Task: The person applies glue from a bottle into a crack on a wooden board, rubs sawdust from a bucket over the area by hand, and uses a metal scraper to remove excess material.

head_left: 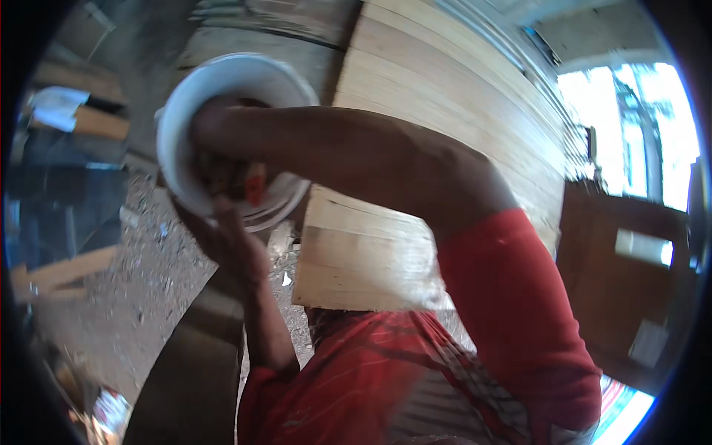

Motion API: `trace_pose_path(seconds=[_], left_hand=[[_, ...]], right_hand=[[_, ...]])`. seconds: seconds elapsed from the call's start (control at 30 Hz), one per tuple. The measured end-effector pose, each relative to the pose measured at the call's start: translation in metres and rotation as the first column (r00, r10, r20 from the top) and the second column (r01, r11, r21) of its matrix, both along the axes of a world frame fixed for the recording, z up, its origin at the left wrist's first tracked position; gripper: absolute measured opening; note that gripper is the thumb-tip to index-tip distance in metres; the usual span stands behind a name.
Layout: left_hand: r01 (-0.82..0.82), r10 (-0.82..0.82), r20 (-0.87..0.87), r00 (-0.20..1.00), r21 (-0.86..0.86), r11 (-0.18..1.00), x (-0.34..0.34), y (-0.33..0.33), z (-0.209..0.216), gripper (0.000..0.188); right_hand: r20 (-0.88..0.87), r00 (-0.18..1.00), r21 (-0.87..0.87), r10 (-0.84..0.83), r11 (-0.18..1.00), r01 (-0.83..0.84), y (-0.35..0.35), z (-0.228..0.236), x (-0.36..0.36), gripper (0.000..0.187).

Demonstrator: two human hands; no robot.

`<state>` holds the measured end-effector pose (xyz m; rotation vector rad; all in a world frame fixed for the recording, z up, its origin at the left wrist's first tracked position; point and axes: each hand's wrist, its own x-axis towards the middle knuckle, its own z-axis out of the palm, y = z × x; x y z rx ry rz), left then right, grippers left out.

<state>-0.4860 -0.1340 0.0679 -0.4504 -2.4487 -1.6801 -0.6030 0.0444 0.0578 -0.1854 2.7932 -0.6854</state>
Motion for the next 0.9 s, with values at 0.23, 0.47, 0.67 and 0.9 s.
trace_pose_path(seconds=[0.23, 0.47, 0.67, 0.9], left_hand=[[0.049, -0.05, -0.047, 0.998, -0.028, 0.998, 0.002, 0.01, 0.006, 0.073], [0.045, -0.05, -0.062, 0.997, -0.082, 0.996, 0.002, 0.004, 0.001, 0.072], [0.056, -0.073, -0.155, 0.985, -0.111, 0.992, 0.007, -0.001, 0.003, 0.075], [0.198, -0.183, -0.11, 0.977, 0.146, 0.969, 0.01, 0.012, 0.012, 0.083]], right_hand=[[-0.033, 0.995, -0.005, -0.095, 0.995, 0.095, 0.021, -0.003, 0.026, 0.03], [-0.06, 0.988, -0.047, -0.144, 0.989, 0.141, 0.026, 0.007, 0.046, 0.031], [-0.091, 0.986, -0.205, -0.139, 0.972, 0.118, 0.017, 0.024, 0.038, 0.032], [-0.14, 0.988, -0.053, -0.063, 0.997, 0.056, 0.017, 0.034, 0.046, 0.034]])
